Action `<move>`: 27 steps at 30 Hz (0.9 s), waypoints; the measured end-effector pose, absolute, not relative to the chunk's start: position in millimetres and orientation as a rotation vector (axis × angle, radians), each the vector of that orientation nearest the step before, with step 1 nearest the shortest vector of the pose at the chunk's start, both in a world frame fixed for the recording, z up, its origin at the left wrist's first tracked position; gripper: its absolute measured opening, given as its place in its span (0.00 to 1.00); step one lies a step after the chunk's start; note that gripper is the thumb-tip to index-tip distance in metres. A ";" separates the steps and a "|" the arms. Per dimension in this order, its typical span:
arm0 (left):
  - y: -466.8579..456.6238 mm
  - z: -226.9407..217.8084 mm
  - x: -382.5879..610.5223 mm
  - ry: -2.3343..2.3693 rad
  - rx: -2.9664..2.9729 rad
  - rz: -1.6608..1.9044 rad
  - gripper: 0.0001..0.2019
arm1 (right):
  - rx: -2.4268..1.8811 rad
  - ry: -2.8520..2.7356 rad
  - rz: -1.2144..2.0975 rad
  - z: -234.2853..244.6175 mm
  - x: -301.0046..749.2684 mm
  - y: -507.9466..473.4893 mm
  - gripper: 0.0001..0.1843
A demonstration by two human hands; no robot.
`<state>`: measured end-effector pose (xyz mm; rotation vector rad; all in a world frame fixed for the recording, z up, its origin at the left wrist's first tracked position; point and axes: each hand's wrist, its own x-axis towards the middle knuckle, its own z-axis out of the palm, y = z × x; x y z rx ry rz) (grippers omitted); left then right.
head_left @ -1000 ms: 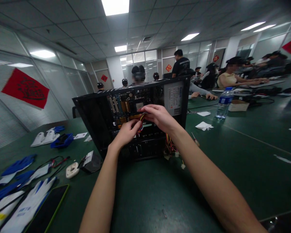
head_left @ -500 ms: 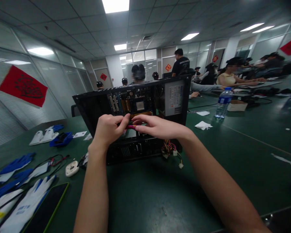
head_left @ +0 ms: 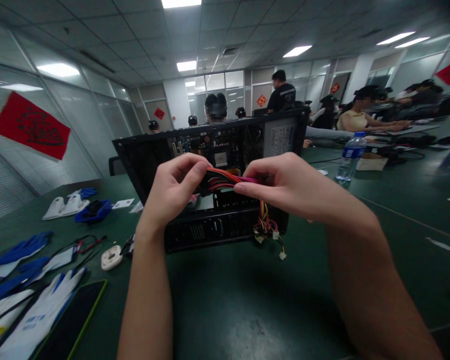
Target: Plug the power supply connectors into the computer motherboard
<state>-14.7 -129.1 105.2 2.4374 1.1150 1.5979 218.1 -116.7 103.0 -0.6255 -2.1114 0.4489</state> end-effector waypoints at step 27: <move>-145.9 110.0 -10.3 0.857 2.246 1.180 0.13 | -0.414 -1.991 0.624 100.7 195.8 -120.7 0.25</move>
